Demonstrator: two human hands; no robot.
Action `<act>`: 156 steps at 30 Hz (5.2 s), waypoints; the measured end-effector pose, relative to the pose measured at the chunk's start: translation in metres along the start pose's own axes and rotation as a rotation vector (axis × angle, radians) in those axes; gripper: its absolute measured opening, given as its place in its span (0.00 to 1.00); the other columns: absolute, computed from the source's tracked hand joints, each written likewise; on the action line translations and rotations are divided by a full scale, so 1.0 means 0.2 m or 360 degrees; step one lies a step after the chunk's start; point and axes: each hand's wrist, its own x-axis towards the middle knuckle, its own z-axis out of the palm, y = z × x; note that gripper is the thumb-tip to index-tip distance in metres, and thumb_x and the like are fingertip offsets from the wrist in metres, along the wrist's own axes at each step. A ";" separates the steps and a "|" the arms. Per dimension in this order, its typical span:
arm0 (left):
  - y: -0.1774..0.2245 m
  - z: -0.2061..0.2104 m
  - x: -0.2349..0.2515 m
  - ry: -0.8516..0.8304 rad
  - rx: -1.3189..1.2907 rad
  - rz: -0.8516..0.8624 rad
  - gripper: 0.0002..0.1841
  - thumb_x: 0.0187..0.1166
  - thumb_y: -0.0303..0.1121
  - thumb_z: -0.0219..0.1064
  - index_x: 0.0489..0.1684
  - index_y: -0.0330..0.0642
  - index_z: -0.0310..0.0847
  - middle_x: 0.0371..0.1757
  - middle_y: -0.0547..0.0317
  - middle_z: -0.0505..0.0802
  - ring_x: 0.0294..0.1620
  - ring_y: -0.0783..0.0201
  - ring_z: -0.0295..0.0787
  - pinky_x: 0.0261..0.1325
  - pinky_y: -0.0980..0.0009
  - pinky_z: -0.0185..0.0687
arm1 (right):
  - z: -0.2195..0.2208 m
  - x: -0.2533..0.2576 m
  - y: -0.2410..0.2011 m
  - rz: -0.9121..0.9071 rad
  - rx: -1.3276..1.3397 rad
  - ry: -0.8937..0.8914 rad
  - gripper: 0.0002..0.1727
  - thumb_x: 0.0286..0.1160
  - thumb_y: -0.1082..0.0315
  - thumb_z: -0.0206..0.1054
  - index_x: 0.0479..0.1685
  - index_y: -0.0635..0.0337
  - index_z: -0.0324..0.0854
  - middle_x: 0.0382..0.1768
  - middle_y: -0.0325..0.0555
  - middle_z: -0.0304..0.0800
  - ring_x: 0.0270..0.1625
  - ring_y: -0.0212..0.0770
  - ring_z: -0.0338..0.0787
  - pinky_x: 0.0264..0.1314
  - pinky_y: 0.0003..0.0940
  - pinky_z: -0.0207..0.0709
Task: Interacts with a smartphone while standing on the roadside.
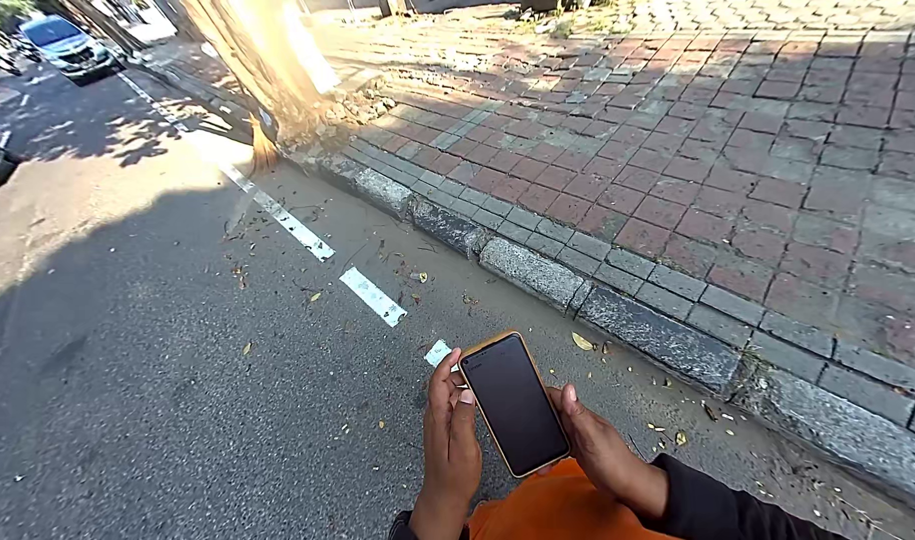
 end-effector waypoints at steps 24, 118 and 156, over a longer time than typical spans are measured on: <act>-0.02 0.05 -0.02 -0.0200 0.0085 0.0059 0.33 0.76 0.20 0.46 0.84 0.14 0.50 0.60 0.42 0.89 0.55 0.73 0.89 0.62 0.75 0.84 | -0.05 -0.05 0.00 -0.0024 0.0029 0.0042 0.39 0.90 0.34 0.34 0.72 0.58 0.72 0.55 0.44 0.94 0.49 0.40 0.97 0.41 0.35 0.93; -0.09 0.12 -0.19 0.0064 -0.0121 -0.0249 0.31 0.73 0.20 0.58 0.77 0.18 0.55 0.52 0.57 0.90 0.45 0.75 0.91 0.51 0.77 0.88 | -0.01 0.00 -0.01 0.0073 0.0052 0.0102 0.36 0.94 0.41 0.30 0.74 0.60 0.69 0.55 0.45 0.93 0.50 0.40 0.96 0.42 0.35 0.93; -0.09 0.09 -0.27 -0.0194 -0.0891 -0.0587 0.32 0.72 0.14 0.46 0.82 0.29 0.57 0.51 0.66 0.95 0.55 0.68 0.93 0.64 0.62 0.89 | -0.06 -0.03 -0.02 0.0044 0.0055 0.0036 0.37 0.92 0.38 0.34 0.76 0.59 0.69 0.58 0.44 0.93 0.52 0.40 0.96 0.43 0.34 0.93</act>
